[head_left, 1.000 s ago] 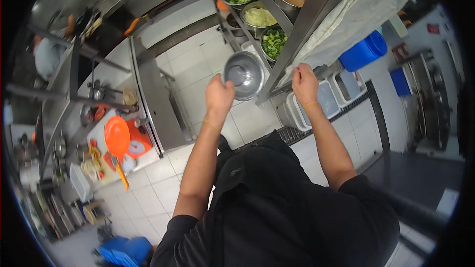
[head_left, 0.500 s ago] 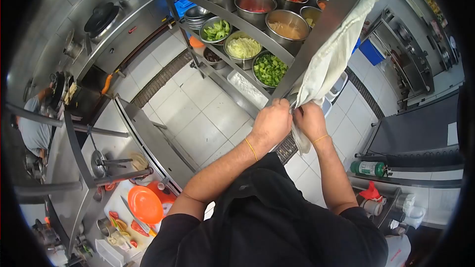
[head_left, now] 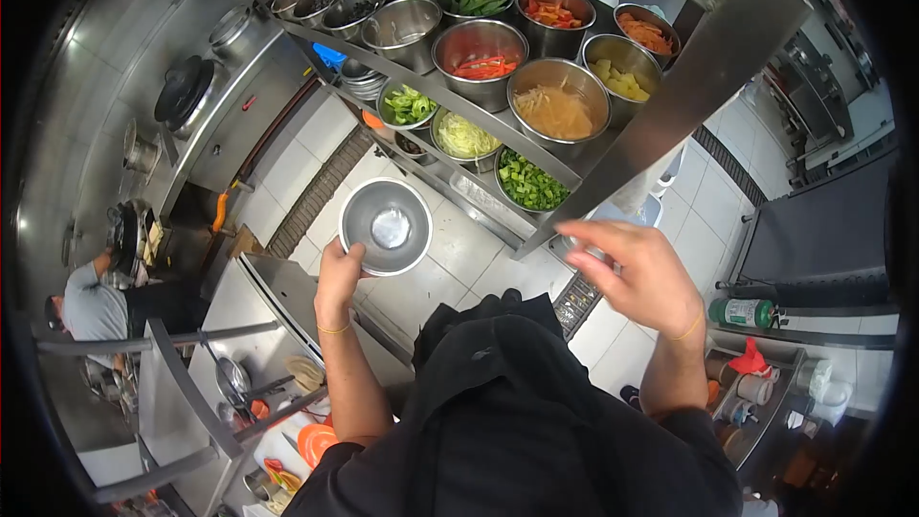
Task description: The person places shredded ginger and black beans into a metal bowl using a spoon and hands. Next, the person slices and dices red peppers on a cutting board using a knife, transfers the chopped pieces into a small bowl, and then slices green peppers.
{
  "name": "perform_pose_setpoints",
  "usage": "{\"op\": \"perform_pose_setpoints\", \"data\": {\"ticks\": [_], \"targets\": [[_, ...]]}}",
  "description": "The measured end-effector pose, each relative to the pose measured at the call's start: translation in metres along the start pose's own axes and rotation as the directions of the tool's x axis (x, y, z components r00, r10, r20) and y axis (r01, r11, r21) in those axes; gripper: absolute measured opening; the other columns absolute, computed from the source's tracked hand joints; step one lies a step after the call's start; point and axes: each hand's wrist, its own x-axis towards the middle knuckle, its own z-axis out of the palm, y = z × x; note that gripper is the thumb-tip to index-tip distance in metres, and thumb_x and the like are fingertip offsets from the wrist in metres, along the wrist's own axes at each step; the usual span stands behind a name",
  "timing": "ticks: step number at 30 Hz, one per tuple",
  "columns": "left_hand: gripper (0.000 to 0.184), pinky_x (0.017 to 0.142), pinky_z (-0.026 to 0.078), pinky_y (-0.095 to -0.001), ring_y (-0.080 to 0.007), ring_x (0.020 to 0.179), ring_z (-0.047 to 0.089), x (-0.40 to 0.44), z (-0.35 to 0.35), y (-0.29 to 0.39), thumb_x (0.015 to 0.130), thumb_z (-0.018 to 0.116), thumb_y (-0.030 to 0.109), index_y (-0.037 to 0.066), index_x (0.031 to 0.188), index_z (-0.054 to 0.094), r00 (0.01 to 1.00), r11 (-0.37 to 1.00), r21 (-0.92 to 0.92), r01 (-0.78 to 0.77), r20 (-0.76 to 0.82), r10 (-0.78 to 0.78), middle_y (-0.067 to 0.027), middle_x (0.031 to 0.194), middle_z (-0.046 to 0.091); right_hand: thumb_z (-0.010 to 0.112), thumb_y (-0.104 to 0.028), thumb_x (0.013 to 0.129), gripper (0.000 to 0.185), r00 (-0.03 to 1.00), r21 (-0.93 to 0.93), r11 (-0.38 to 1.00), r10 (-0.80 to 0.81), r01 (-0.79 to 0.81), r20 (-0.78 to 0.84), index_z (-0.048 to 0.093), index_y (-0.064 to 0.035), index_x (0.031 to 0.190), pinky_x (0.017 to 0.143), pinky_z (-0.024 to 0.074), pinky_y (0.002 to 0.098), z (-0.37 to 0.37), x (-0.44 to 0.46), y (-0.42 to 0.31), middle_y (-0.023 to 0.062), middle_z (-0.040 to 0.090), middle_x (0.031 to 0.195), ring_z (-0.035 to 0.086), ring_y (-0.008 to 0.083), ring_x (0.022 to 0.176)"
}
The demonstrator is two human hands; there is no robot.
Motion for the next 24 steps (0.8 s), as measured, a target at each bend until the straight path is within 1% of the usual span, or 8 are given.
{"op": "perform_pose_setpoints", "data": {"ticks": [2, 5, 8, 11, 14, 18, 22, 24], "targets": [[0.03, 0.064, 0.068, -0.0356, -0.0234, 0.078, 0.077, 0.02, 0.006, 0.001, 0.096, 0.055, 0.004, -0.009, 0.123, 0.064, 0.997, 0.995, -0.092, -0.046, 0.051, 0.051, -0.0162, 0.101, 0.075, 0.066, -0.012, 0.098, 0.02, 0.988, -0.194, 0.975, -0.128, 0.109, -0.087, 0.072, -0.0005, 0.114, 0.08, 0.0601, 0.0435, 0.006, 0.05, -0.038, 0.0172, 0.075, 0.105, 0.075, 0.0334, 0.092], [0.032, 0.061, 0.065, -0.0325, -0.02, 0.076, 0.074, 0.056, 0.019, 0.003, 0.096, 0.057, 0.005, -0.007, 0.124, 0.063, 0.985, 0.988, -0.117, -0.101, 0.131, 0.116, -0.0132, 0.1, 0.075, 0.063, -0.005, 0.094, 0.015, 0.971, -0.603, 0.794, -0.076, -0.078, -0.225, 0.07, 0.003, 0.105, 0.078, 0.0614, 0.0441, 0.026, 0.121, -0.037, 0.0194, 0.073, 0.102, 0.076, 0.0349, 0.091], [0.034, 0.065, 0.06, -0.0313, -0.0167, 0.078, 0.071, 0.086, 0.022, 0.02, 0.094, 0.058, 0.004, -0.006, 0.126, 0.063, 0.972, 0.987, -0.137, -0.085, 0.208, 0.113, -0.0096, 0.102, 0.074, 0.061, -0.004, 0.091, 0.014, 0.955, -0.676, 0.683, 0.114, -0.275, -0.273, 0.069, 0.0032, 0.101, 0.079, 0.0623, 0.0457, 0.032, 0.159, -0.024, 0.0233, 0.075, 0.101, 0.076, 0.0363, 0.094], [0.041, 0.071, 0.056, -0.0294, -0.0142, 0.089, 0.067, 0.119, 0.011, 0.026, 0.09, 0.057, 0.0, -0.002, 0.131, 0.061, 0.931, 0.961, -0.275, 0.017, 0.354, 0.085, -0.0072, 0.112, 0.071, 0.072, -0.022, 0.092, 0.028, 0.825, -0.641, 0.548, 0.5, -0.537, -0.264, 0.072, -0.0029, 0.112, 0.084, 0.0588, 0.0526, 0.022, 0.176, -0.009, 0.0217, 0.077, 0.098, 0.075, 0.0409, 0.095], [0.049, 0.07, 0.056, -0.0297, -0.0138, 0.092, 0.065, 0.158, -0.003, 0.027, 0.089, 0.055, 0.0, -0.001, 0.138, 0.057, 0.846, 0.924, -0.381, 0.039, 0.504, 0.172, -0.0069, 0.117, 0.067, 0.071, -0.016, 0.087, 0.022, 0.858, -0.611, 0.607, 0.422, -0.508, -0.294, 0.073, -0.0067, 0.107, 0.082, 0.0577, 0.0499, 0.021, 0.18, -0.004, 0.0184, 0.076, 0.096, 0.073, 0.0396, 0.096], [0.063, 0.067, 0.062, -0.0323, -0.0168, 0.092, 0.067, 0.179, -0.015, 0.075, 0.092, 0.053, 0.001, 0.002, 0.154, 0.043, 0.627, 0.962, -0.18, 0.206, 0.779, 0.011, -0.0087, 0.116, 0.065, 0.067, -0.009, 0.085, 0.012, 0.811, -0.565, 0.628, 0.569, -0.535, -0.135, 0.071, -0.0041, 0.095, 0.078, 0.0549, 0.0479, 0.016, 0.21, -0.007, 0.0191, 0.073, 0.092, 0.071, 0.04, 0.089], [0.064, 0.06, 0.064, -0.0351, -0.0236, 0.077, 0.073, 0.193, -0.01, 0.11, 0.098, 0.05, 0.004, 0.003, 0.16, 0.032, 0.377, 0.98, -0.058, 0.189, 0.926, -0.017, -0.0159, 0.122, 0.063, 0.062, -0.007, 0.086, 0.009, 0.798, -0.492, 0.67, 0.596, -0.556, -0.09, 0.069, -0.0008, 0.088, 0.075, 0.0521, 0.0471, 0.016, 0.215, -0.002, 0.0225, 0.068, 0.087, 0.066, 0.0422, 0.083], [0.066, 0.062, 0.065, -0.0366, -0.0235, 0.082, 0.074, 0.198, -0.005, 0.125, 0.099, 0.05, 0.006, 0.003, 0.162, 0.03, 0.279, 0.988, -0.044, 0.147, 0.96, 0.001, -0.0167, 0.123, 0.063, 0.063, -0.008, 0.086, 0.009, 0.78, -0.483, 0.655, 0.618, -0.581, -0.102, 0.068, -0.0002, 0.088, 0.073, 0.0513, 0.047, 0.016, 0.213, -0.004, 0.0228, 0.066, 0.083, 0.064, 0.0423, 0.08]]}}
